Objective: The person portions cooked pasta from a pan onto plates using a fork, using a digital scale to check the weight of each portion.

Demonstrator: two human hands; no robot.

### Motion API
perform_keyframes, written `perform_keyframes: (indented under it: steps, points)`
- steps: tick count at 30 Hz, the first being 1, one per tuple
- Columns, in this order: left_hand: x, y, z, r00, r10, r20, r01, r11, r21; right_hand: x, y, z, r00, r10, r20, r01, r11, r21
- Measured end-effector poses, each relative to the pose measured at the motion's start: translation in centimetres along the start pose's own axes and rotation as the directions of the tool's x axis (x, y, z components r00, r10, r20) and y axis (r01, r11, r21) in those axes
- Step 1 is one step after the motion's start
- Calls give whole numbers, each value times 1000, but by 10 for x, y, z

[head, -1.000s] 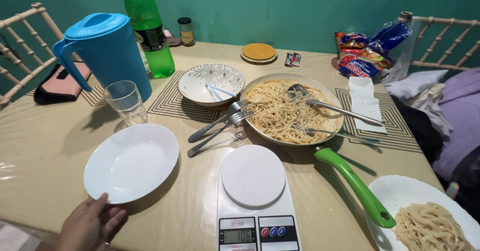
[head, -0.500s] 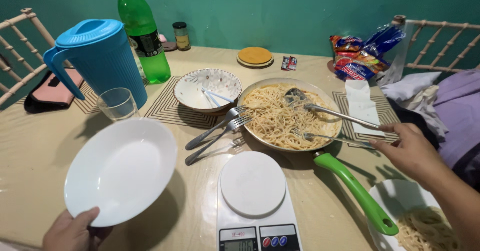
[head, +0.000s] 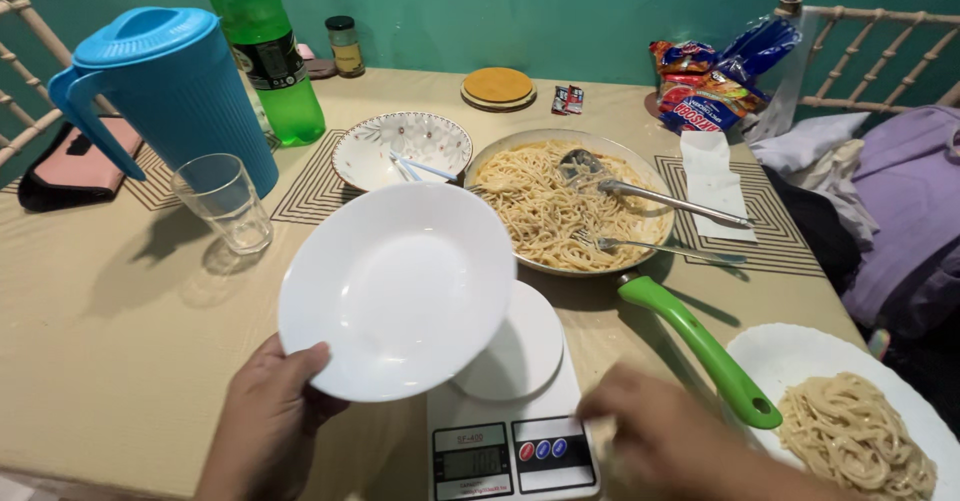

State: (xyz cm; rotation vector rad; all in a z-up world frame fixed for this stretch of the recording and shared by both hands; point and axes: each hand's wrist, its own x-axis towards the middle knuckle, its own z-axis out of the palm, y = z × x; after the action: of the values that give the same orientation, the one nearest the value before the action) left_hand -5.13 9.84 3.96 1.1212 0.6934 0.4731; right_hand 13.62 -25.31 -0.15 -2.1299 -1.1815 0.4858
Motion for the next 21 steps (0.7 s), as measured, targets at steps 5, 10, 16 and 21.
perform_keyframes:
  steps: [5, 10, 16, 21]
  points:
    - [-10, 0, 25, 995, -100, -7, 100, 995, 2, -3, -20, 24, 952, -306, 0, 295, 919, -260]
    - [-6, -8, 34, 990, -129, 57, 127, 991, 32, 0, -13, 37, 906, -424, 7, 389, 825, -410]
    - [-3, -17, 49, 985, -114, 126, 116, 993, -7, 2, -34, 28, 926, -372, 60, 367, 852, -374]
    - [-1, -28, 56, 976, -176, 128, 160, 979, 127, -1, -37, -22, 975, -146, -166, 126, 984, -127]
